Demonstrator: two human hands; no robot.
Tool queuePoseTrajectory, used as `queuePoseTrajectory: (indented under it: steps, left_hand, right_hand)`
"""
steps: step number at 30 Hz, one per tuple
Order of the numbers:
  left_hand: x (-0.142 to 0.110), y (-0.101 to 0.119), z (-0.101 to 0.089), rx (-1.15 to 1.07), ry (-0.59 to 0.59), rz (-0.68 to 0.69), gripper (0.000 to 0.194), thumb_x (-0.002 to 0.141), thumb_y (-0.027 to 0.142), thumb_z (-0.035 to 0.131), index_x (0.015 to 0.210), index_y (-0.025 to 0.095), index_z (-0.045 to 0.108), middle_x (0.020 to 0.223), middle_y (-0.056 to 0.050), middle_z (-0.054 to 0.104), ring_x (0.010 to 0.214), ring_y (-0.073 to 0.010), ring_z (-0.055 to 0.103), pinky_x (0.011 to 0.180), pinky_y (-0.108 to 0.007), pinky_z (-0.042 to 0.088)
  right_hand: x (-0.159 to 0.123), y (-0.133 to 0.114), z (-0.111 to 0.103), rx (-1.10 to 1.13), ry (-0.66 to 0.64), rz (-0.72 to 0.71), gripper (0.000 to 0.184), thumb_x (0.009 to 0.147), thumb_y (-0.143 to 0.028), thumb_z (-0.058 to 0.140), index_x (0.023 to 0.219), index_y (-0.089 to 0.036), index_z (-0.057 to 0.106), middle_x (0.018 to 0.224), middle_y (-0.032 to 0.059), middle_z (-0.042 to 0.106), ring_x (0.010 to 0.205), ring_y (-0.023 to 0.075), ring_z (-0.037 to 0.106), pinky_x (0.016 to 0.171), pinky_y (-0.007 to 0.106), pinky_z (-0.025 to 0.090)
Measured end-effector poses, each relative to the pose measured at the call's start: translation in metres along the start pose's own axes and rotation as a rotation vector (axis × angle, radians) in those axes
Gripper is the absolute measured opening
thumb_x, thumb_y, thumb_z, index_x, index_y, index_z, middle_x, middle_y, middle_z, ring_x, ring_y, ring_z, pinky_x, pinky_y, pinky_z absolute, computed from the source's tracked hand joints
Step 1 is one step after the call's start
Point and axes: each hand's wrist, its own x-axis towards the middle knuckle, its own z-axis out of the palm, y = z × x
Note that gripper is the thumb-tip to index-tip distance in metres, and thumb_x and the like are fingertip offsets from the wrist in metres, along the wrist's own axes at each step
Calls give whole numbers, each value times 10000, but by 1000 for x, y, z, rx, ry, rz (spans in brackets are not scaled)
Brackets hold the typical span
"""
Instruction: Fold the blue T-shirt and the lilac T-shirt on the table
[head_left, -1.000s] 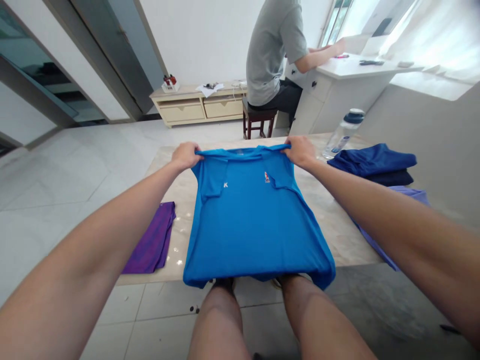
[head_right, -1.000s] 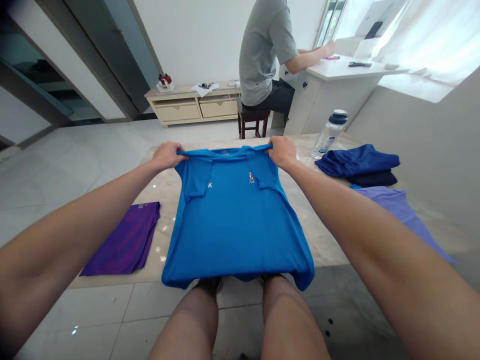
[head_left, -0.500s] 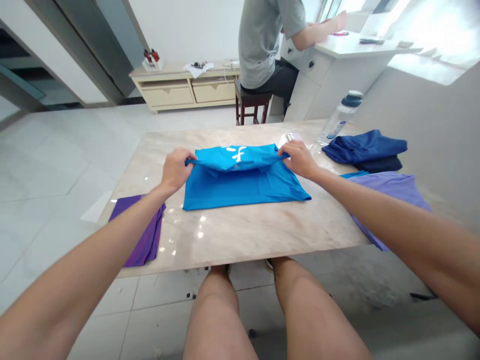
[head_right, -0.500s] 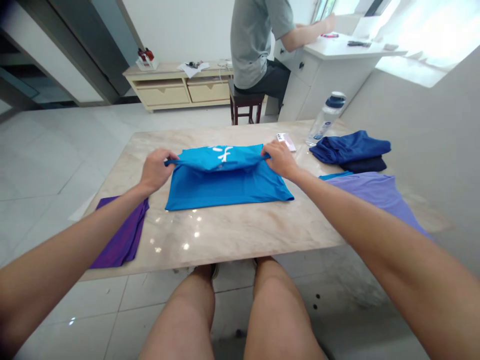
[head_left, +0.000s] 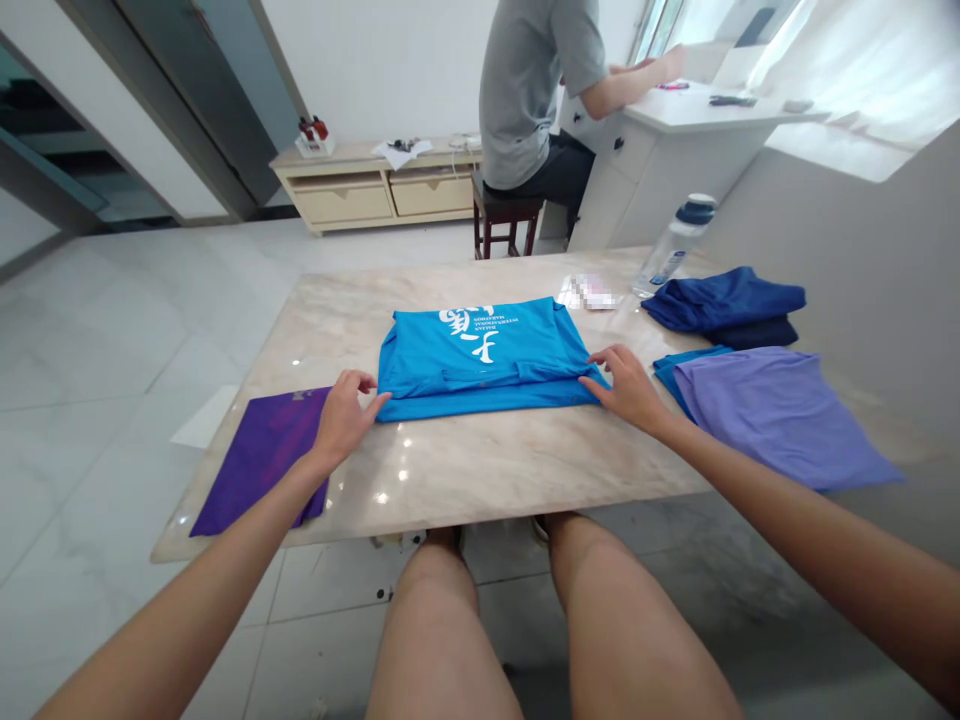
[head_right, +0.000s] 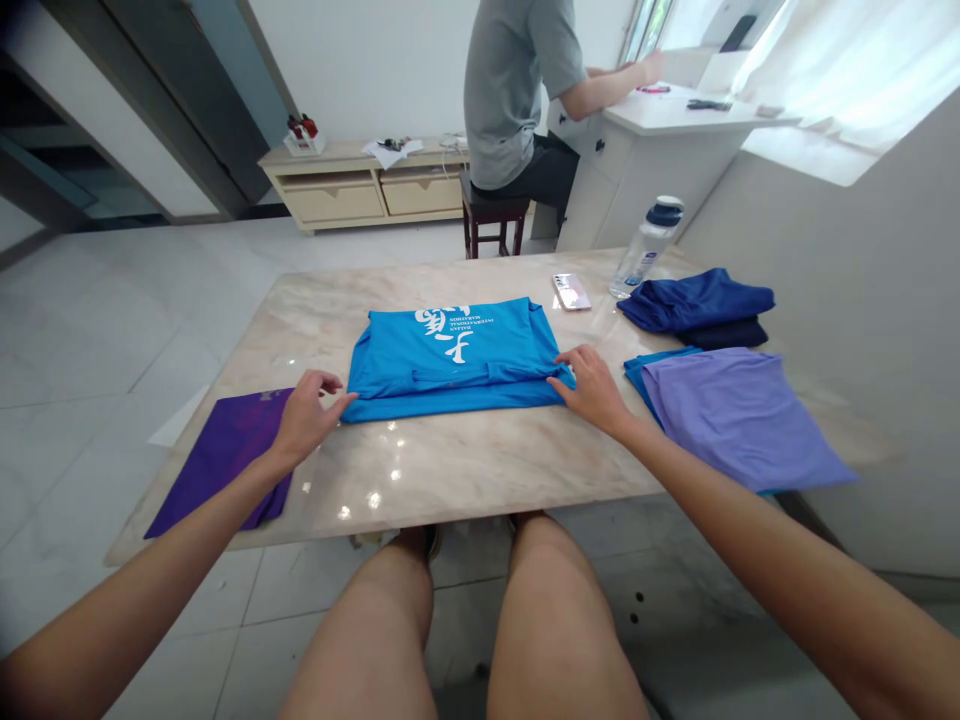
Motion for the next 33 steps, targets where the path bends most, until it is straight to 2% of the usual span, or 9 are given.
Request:
queuePoseTrajectory:
  steps: [4,7,10,15,17,19,25,29,33]
  left_hand:
    - [-22,6,8,-47,-206,17,396,891,570,752,1086,236,665,1096,-90,738,1055,-309,701,967,-437,563]
    - [-22,15,6,-56,-304,-86,310,894,512,672,1034,236,673,984,-77,744,927,-290,704,863,-405,555]
    - [-22,25,-7,-58,-443,-115,240,906,465,590,908,243,678,879,-67,744,847,-274,694,801,-376,519]
    - [-38,28,-35,-137,-768,-63,273,840,514,704,802,244,709,836,-55,757,796,-268,708,738,-349,516]
    - [-41,25,-38,-163,-682,-73,333,872,578,706,889,246,721,925,-65,768,855,-275,718,779,-364,541]
    - [-34,23,-32,-170,-461,-82,410,888,639,697,1016,250,715,1064,-85,768,956,-291,722,855,-396,563]
    - [-3,21,19,-106,-172,-208,425,908,629,658,1055,231,635,1148,-127,716,1074,-323,695,984,-490,566]
    - [-10,23,32,-54,-125,-233,394,972,569,628,1171,229,645,1200,-111,716,995,-281,683,963,-464,549]
    - [-33,22,18,-105,-238,-127,268,987,497,599,1016,242,677,1018,-71,727,986,-272,671,936,-408,527]
  right_hand:
    - [-32,-18,1,36,-185,46,279,1016,-478,693,1126,-222,680,1106,122,726,1053,329,649,956,444,486]
    - [-37,-33,1,16,-301,204,201,1025,-396,637,1097,-217,691,1057,108,749,1026,306,674,908,406,460]
    - [-30,-40,-11,37,-432,254,157,989,-311,617,1037,-212,729,983,86,772,961,274,693,856,363,444]
    - [-26,-23,-46,268,-687,252,178,894,-376,706,880,-217,785,879,72,795,810,250,702,742,329,468]
    - [-28,-17,-50,299,-572,311,264,926,-445,673,913,-209,792,879,79,796,809,255,702,747,339,489]
    - [-27,-18,-43,294,-428,327,300,954,-470,641,971,-208,786,918,83,791,834,258,699,768,351,509]
    - [-13,-66,21,227,-212,214,281,1011,-495,663,1105,-245,750,1181,119,733,1164,327,645,1060,495,493]
    - [-10,-93,51,195,-245,271,287,1048,-509,652,1164,-258,728,1217,124,719,1181,347,618,1024,520,464]
    - [-21,-103,53,238,-320,138,191,1072,-362,622,1195,-251,720,1210,127,734,1159,329,619,1018,482,444]
